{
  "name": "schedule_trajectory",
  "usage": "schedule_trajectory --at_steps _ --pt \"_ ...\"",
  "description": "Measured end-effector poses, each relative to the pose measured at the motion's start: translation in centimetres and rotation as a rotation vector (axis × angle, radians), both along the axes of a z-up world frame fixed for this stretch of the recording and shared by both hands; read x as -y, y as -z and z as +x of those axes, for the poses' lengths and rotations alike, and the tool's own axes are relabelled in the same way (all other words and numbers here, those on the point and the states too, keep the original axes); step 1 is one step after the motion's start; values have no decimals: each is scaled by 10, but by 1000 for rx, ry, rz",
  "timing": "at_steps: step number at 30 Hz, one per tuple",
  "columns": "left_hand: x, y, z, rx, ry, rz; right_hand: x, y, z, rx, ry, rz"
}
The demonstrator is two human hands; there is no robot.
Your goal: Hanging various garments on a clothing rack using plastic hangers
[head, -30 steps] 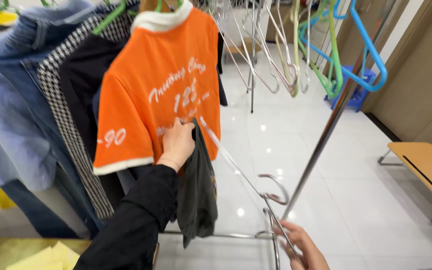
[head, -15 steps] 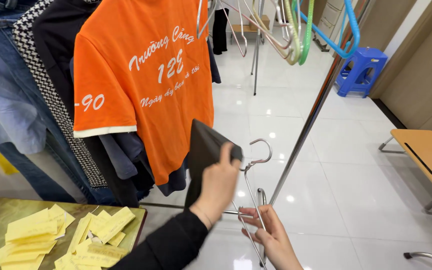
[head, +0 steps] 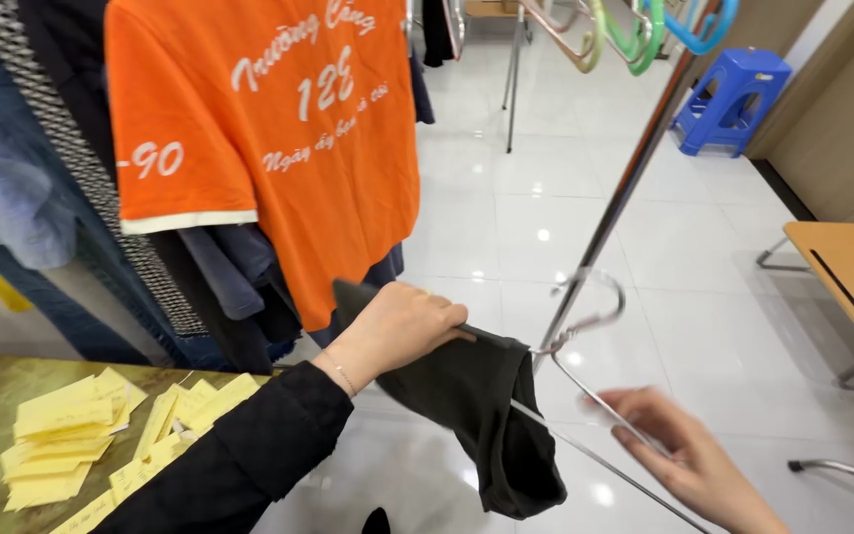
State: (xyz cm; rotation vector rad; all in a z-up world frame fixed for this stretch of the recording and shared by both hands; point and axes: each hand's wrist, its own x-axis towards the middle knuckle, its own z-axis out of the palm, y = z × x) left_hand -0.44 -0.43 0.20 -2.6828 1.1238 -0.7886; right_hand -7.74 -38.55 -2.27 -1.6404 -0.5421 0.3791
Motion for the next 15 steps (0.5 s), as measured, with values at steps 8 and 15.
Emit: schedule_trajectory --at_steps 8,15 --pt "29 -56 -16 -67 -52 -323 -48 42 -59 823 588 -516" --pt "-22 -81 -20 13 -93 -227 -2 124 14 337 596 -876"
